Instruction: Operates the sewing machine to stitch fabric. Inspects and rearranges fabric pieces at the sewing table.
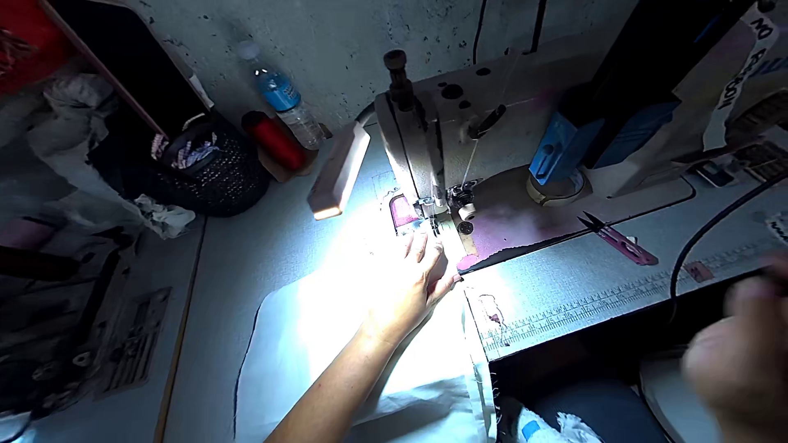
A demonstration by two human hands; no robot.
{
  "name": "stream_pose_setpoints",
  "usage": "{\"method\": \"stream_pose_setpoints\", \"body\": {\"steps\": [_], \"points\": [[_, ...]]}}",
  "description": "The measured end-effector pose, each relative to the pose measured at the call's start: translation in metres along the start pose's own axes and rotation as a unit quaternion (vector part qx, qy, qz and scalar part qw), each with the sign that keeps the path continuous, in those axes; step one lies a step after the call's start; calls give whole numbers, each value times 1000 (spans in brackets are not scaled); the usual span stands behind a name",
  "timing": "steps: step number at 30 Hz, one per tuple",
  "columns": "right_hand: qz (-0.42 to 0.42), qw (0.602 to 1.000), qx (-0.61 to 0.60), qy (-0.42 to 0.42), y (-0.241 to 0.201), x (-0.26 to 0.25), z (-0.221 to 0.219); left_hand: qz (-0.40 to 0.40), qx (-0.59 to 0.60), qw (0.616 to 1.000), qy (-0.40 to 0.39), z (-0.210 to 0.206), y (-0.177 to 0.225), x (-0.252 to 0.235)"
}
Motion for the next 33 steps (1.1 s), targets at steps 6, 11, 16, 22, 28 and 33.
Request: {"method": "stream_pose_setpoints", "body": {"steps": [6,11,16,22,28,33], "points": [[-135,935,-63,-321,-61,95,-78,42,-45,998,31,24,68,29],[-178,843,-102,-497,-67,139,-84,154,-13,987,41,26,99,54],[-238,745,-395,-481,-91,132,-82,213,190,952,108,52,92,59],[-291,665,-501,-472,-116,134,-93,273,132,953,1,64,110,68],[-326,769,-388,-388,-76,155,-92,307,50,950,7,83,123,79],[-436,654,-316,-532,-57,170,-105,318,18,944,88,87,126,82]]}}
Point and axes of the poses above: each hand's wrist, its own x-axis away from the middle knuckle, its own z-axis out of the back of the hand, y = z × x, the point moved 4 cm from there along -x, towards the middle knuckle, and after that the axes turned 9 degrees about -z, right-handed, at the moved point
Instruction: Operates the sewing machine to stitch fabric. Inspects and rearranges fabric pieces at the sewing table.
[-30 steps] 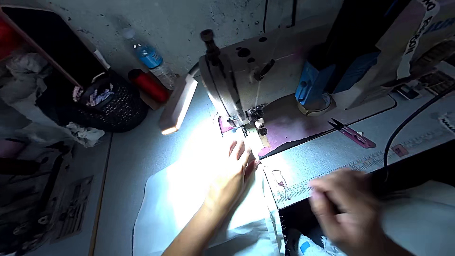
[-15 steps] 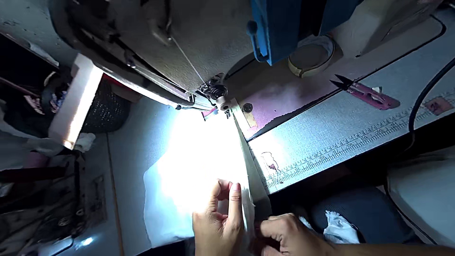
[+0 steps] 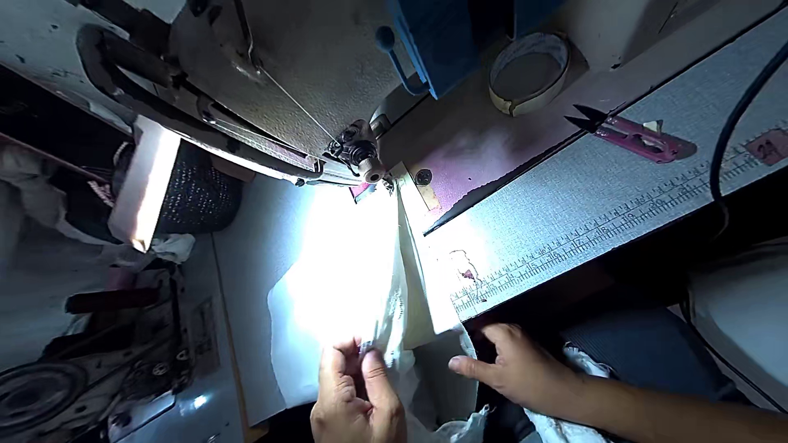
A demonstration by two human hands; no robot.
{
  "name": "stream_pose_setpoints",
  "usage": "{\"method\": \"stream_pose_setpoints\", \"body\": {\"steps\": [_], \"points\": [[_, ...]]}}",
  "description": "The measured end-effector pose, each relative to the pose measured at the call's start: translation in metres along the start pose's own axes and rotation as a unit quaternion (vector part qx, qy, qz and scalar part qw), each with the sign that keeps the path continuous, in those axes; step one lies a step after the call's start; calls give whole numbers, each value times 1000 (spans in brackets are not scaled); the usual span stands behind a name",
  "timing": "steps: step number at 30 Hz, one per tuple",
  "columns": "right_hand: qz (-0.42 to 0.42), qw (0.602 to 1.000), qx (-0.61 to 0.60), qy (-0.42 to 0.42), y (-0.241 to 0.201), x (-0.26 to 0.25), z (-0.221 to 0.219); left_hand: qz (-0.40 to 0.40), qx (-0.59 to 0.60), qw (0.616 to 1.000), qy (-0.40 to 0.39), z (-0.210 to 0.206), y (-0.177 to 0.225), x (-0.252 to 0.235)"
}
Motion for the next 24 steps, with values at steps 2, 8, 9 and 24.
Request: {"method": "stream_pose_setpoints", "body": {"steps": [2,8,9,24], "points": [[23,995,-84,-40,-4,-2,-13,-27,-35,997,58,-2,-4,-8],[59,965,-241,-80,-27,19,-23,-110,-174,979,11,44,-26,-49],[60,963,-252,-80,-29,22,-23,-137,-231,963,-10,50,-24,-57],[-29,968,-2,-250,14,39,-19,-272,-360,879,-154,14,22,43]]}}
Point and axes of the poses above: each hand's wrist, its own x-axis away from the middle knuckle, its own z-axis out of the back of the hand, y = z × x, the point moved 4 cm from there along -x, towards the middle knuckle, and after that the axes turned 9 degrees about -z, right-handed, at the moved point
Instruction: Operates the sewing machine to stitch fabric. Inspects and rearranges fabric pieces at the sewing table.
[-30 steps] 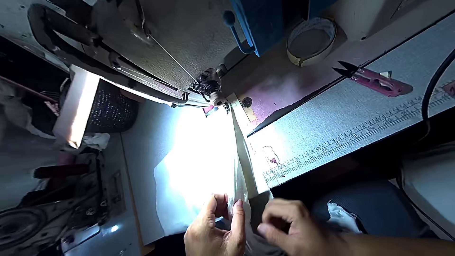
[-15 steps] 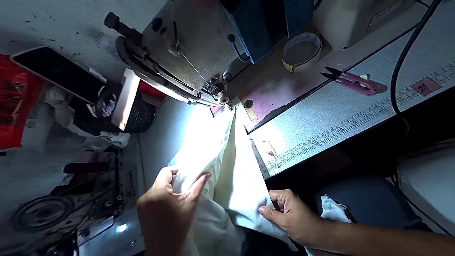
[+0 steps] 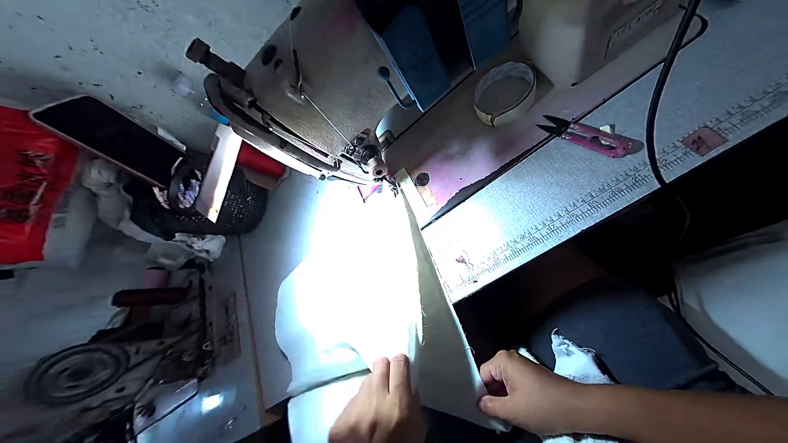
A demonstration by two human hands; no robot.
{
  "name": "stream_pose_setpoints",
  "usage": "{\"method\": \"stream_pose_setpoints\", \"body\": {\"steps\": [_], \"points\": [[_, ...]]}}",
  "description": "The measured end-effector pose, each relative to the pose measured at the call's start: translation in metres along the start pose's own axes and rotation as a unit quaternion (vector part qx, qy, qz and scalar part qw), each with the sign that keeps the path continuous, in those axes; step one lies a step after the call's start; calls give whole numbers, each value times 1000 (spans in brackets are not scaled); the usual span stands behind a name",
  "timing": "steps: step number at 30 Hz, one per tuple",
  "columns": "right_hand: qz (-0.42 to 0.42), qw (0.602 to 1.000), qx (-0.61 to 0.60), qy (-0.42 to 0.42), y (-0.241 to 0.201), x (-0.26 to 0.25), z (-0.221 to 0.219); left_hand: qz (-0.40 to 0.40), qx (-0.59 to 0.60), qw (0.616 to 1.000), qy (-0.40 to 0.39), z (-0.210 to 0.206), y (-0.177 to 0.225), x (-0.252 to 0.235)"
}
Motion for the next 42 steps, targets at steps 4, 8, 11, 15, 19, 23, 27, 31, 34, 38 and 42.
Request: {"method": "stream_pose_setpoints", "body": {"steps": [4,8,11,15,19,23,27,31,34,38,42], "points": [[0,1000,10,-14,1,3,1,118,61,990,-52,-20,10,24],[11,999,44,-13,-7,-7,-7,201,92,973,-72,16,-55,43],[37,996,81,-22,-26,-16,-21,144,-3,990,-3,34,-148,45],[61,995,77,-24,-39,-21,-35,65,-76,993,62,41,-203,17],[53,997,58,-18,-25,-15,-26,13,-83,996,-18,40,-116,36],[17,998,52,-21,-9,-7,-11,54,115,974,-186,-11,-22,55],[9,998,66,-7,-3,3,0,127,133,974,-135,-30,6,45],[1,998,26,53,-1,0,9,157,84,983,49,-43,33,9],[37,988,-43,141,-7,-15,17,165,104,978,77,-57,30,-17],[137,964,-77,213,-12,-23,21,175,106,970,134,-57,10,-24],[219,935,13,277,-12,5,13,179,214,950,143,-44,15,-24]]}}
Point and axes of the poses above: each hand's wrist, its own x-axis away from the middle knuckle, its own z-axis out of the back of the hand, y = z × x, the point moved 4 cm from there along -x, towards the middle knuckle, and after that the axes turned 9 degrees about -z, right-handed, at the moved point
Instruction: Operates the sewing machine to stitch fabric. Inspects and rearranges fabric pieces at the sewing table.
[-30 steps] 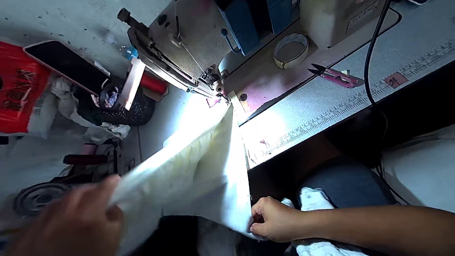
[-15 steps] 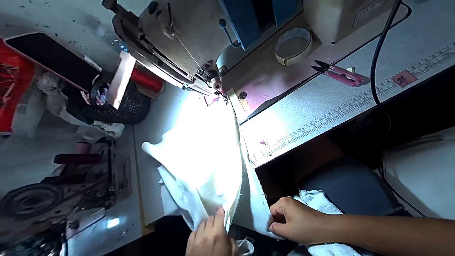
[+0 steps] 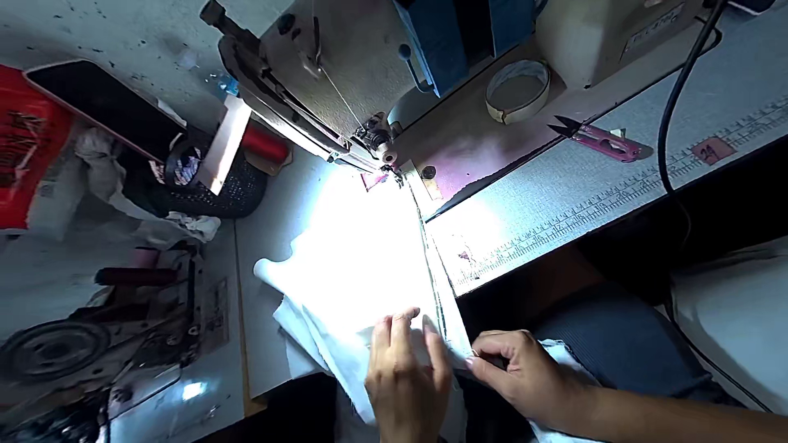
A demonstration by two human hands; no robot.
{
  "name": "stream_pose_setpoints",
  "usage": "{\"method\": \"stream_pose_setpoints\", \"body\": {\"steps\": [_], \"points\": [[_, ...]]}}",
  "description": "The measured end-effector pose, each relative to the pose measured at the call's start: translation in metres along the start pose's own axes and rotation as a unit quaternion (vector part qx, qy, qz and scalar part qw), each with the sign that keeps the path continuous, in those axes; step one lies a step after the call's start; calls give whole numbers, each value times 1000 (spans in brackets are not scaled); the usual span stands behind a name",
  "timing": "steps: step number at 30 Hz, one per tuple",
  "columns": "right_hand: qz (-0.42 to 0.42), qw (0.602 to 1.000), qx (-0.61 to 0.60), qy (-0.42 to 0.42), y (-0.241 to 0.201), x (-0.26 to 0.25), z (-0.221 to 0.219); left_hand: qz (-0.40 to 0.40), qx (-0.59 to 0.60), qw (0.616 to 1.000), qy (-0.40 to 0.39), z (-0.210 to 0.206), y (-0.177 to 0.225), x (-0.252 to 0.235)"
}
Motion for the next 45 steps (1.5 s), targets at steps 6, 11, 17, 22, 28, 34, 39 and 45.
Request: {"method": "stream_pose_setpoints", "body": {"steps": [6,11,17,22,28,34,39,45], "points": [[-122,993,0,-5,10,-23,9,6,-44,998,37,-23,3,-6],[-108,989,-80,62,14,-42,1,32,15,998,47,-12,-5,-5],[-56,991,-118,31,7,-34,-12,80,30,995,44,-6,-14,-8],[-68,992,-106,17,7,-35,-17,75,-20,997,19,-22,-34,-4],[-51,994,-87,46,14,-33,-11,6,-53,997,59,-16,-21,-7],[-33,995,-70,67,8,-27,-6,13,-26,996,82,-28,-15,-21],[-17,995,-60,84,15,-27,-4,60,30,996,50,-32,-25,-23],[-19,994,-59,85,18,-29,-5,7,118,985,125,-25,-20,-17]]}}
Point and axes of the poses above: each hand's wrist, its own x-axis away from the middle knuckle, its own z-axis out of the back of the hand, y = z × x, the point moved 4 cm from there along -x, towards the middle knuckle, and after that the axes turned 9 degrees about -z, right-handed, at the moved point
